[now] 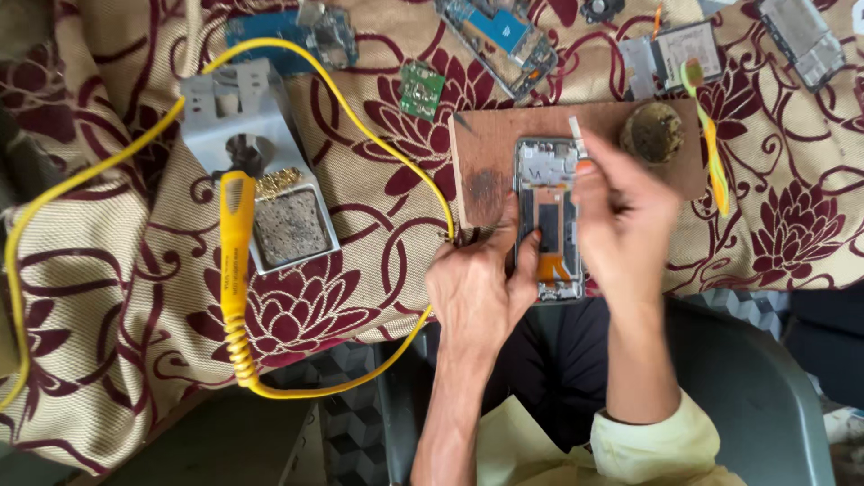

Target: The person cleans the interior of a disassembled mobile phone using a toothbrush and a small screwdriver. They scrub the edges and internal components, then use the screwdriver to scrape residue from the device's frame.

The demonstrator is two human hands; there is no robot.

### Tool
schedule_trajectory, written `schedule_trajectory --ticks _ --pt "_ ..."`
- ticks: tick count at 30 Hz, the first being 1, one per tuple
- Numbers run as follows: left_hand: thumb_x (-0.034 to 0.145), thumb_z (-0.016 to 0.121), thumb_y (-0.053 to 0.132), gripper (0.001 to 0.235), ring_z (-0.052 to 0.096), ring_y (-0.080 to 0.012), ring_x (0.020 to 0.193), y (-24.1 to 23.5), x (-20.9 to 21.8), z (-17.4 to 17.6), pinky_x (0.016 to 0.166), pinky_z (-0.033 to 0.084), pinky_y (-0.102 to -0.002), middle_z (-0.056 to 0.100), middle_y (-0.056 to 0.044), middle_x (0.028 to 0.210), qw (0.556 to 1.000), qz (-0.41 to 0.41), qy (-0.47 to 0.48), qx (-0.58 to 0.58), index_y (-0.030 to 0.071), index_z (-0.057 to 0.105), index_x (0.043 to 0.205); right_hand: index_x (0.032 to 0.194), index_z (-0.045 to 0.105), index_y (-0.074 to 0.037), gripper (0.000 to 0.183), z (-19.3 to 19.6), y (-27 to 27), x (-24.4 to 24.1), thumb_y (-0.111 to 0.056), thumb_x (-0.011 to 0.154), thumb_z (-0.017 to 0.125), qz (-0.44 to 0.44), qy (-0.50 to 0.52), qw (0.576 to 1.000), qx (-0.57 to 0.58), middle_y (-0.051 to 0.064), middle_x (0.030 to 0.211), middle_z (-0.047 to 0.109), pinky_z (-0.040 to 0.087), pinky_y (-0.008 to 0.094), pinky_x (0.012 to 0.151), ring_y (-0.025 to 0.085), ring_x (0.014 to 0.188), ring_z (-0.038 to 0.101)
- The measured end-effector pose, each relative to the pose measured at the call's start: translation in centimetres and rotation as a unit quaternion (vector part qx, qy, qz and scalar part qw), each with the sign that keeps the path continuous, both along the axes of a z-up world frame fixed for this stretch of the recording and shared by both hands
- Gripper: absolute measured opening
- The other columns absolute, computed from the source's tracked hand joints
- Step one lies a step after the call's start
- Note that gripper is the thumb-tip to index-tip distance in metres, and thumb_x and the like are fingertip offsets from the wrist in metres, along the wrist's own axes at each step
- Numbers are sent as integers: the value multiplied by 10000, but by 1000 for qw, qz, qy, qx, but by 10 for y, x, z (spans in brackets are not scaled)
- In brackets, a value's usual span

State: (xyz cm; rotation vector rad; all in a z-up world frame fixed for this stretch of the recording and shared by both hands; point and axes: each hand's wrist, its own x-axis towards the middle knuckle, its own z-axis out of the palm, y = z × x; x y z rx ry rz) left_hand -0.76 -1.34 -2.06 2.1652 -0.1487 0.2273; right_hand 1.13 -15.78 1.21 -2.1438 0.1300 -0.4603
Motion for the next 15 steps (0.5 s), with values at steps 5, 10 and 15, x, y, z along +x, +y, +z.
schedule_trajectory --ticks 5,10,15 --pt "865 768 296 445 583 -243 460 -1 2 2 594 490 -359 641 -92 573 1000 14 -22 13 69 750 1248 1270 627 41 202 4 -31 -13 -12 1078 602 -23 13 983 180 51 874 665 399 204 534 36 617 516" --pt "845 774 320 458 549 -264 396 -1 2 7 548 495 -366 576 -87 463 999 23 2 33 93 758 1242 1229 646 47 304 15 -38 -18 78 934 579 48 61 991 107 45 1027 675 462 204 659 60 778 597" --pt "843 774 334 460 557 -267 410 -2 1 7 528 495 -372 578 -48 458 999 29 -4 39 103 757 1241 1263 736 -7 335 22 -22 -21 27 931 713 29 58 993 -93 88 878 649 429 295 586 138 678 543"
